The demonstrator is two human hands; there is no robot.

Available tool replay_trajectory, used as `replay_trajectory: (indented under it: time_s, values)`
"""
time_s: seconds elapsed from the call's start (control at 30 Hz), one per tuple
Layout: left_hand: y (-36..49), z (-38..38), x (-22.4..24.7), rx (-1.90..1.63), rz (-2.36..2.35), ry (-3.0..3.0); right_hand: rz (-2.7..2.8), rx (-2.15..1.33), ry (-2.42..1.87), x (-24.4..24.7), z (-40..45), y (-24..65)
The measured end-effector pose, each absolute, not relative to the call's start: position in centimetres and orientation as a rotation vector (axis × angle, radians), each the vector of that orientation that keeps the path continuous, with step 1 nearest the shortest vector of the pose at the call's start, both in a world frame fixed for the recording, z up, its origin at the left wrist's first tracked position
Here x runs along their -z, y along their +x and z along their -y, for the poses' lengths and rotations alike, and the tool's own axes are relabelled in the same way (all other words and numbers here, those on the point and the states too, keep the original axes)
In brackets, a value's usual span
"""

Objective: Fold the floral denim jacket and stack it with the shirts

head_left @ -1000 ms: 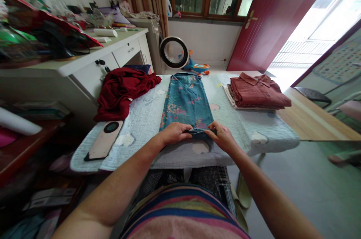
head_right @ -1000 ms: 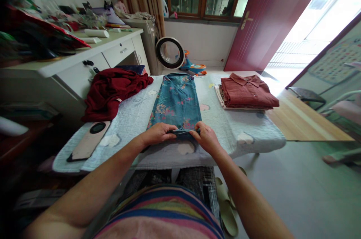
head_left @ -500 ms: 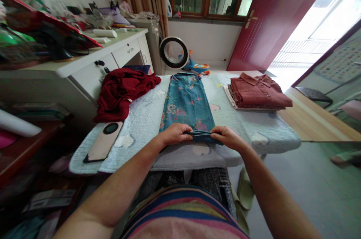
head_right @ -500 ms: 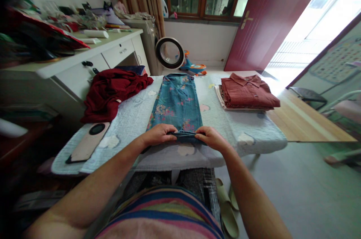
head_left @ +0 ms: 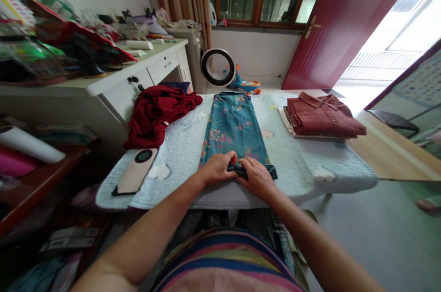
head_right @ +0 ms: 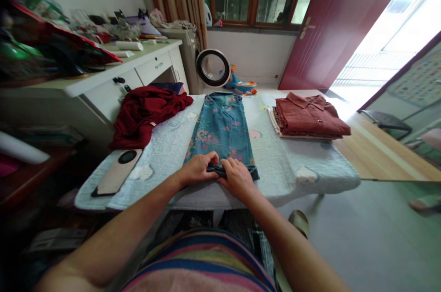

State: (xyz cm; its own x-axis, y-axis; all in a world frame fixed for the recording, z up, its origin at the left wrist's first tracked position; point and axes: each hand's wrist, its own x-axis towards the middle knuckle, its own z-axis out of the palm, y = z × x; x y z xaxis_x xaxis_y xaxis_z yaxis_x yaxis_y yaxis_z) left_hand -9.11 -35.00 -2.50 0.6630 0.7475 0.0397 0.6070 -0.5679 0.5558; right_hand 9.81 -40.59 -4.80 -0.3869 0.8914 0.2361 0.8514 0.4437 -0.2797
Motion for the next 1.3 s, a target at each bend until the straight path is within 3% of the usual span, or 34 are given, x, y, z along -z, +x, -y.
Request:
replay_trajectory:
  time_s: [0.3,0.67,0.93,1.3]
  values:
    - [-9.0,37.4,2.4,-0.262,-1.155,2.523,2.448,-0.434,-1.358,3.8,39.2,10.3]
    - [-11.0,37.8,1.6,-0.142,-1.212,2.509,2.475,-0.461,-1.355,2.6,38.2,10.8]
    - [-13.8,31.5,-2.1,-0.177,-0.824,2.059,2.452,-0.486,-1.332,0.5,37.6,10.6]
    - [-9.0,23.4,2.9,-0.09,-0.572,1.793,2.309,-0.728,-1.319,-3.1,34.8,11.5]
